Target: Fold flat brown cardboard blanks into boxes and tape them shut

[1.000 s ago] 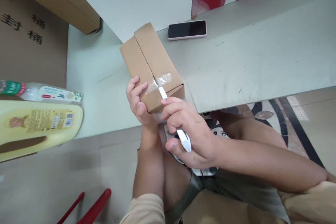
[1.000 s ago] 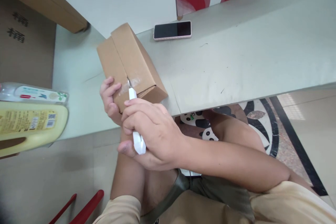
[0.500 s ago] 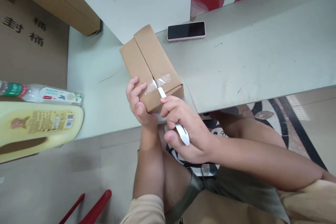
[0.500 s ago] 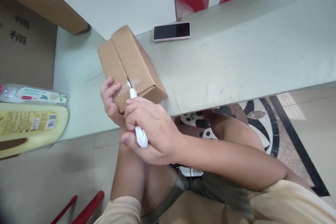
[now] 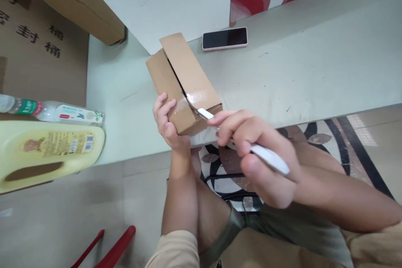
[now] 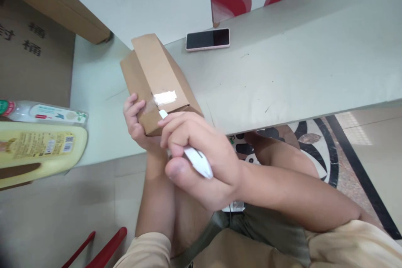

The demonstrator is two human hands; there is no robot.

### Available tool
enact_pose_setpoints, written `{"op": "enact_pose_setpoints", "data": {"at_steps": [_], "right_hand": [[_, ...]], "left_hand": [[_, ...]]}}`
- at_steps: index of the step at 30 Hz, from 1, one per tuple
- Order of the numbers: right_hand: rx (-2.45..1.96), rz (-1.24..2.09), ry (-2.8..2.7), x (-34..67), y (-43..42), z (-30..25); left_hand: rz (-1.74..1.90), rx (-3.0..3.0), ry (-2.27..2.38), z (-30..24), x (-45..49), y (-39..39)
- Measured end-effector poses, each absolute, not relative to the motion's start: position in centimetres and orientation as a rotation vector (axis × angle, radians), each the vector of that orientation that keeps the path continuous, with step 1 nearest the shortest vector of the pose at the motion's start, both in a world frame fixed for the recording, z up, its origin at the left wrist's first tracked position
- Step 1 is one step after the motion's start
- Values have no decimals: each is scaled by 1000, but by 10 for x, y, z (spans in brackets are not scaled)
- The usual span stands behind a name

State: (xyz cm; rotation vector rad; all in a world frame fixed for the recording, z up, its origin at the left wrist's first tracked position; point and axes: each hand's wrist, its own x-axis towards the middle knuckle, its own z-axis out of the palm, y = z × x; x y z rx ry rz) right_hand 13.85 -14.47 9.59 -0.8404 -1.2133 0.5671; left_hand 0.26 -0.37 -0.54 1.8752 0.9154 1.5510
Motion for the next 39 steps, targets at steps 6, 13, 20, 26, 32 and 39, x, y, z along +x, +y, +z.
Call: {"op": "enact_pose_setpoints", "data": {"at_steps": [6, 13, 20, 26, 32, 39], "right_hand": [[-848, 432, -934, 153, -142, 101], [-1169, 166, -670, 205, -98, 42], [-1410, 659, -303, 232, -81, 3], [-1566, 833, -251, 231, -79, 6], [-1897, 557, -637, 249, -86, -5], [-1845, 180, -1416, 236, -91, -18]], "left_hand": [[1690, 1867, 779, -6, 0, 1], [1769, 1782, 792, -4, 2, 1], [1832, 1654, 703, -11, -7, 9], [1813, 1375, 740, -14, -13, 15], [1634, 1048, 916, -15, -16, 21], [1543, 1006, 1088, -11, -19, 24]]}}
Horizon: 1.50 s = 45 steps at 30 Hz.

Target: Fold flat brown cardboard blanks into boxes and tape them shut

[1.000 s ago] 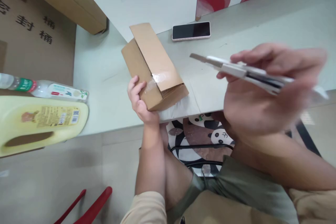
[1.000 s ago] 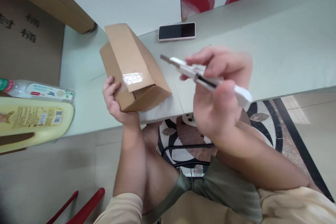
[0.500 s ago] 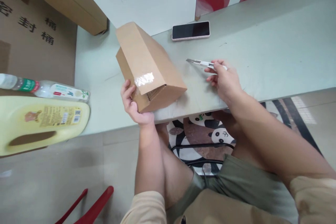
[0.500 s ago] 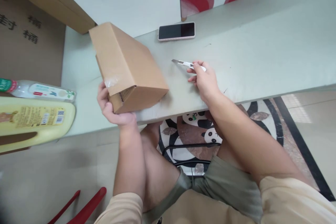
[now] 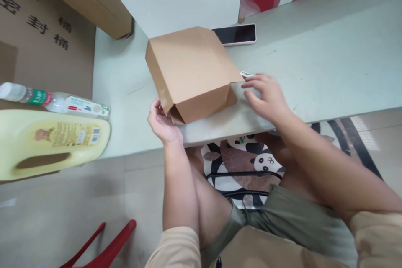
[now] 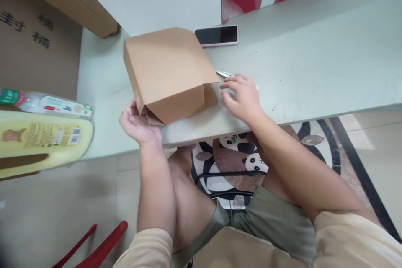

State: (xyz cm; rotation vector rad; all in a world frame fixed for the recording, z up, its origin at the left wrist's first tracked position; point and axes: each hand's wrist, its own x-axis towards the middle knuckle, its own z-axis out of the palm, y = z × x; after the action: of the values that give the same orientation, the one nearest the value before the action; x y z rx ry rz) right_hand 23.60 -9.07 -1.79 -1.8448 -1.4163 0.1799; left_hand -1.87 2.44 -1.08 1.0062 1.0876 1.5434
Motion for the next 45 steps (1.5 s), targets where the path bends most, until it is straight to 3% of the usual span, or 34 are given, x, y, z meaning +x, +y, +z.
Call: {"op": "enact_pose_setpoints", "data": {"at_steps": [4, 14, 21, 28, 35, 45], "right_hand": [[-1653, 279, -1670, 210, -79, -17], [-1688, 574, -1626, 166, -58, 2], [-1650, 577, -1417, 170, -67, 3], [-1638, 546, -1092, 188, -72, 13], [-1548, 628, -875, 198, -74, 19], [-1552, 493, -634, 213, -76, 19]], "left_hand": [[1524, 1144, 995, -11, -16, 25], [1575, 1131, 886, -9, -21, 30], [1392, 1371, 1114, -12, -28, 34], [1440, 1221, 1192, -12, -27, 37], [1440, 1379, 1293, -13, -32, 40], [1388, 1529, 1303, -26, -41, 43]]}}
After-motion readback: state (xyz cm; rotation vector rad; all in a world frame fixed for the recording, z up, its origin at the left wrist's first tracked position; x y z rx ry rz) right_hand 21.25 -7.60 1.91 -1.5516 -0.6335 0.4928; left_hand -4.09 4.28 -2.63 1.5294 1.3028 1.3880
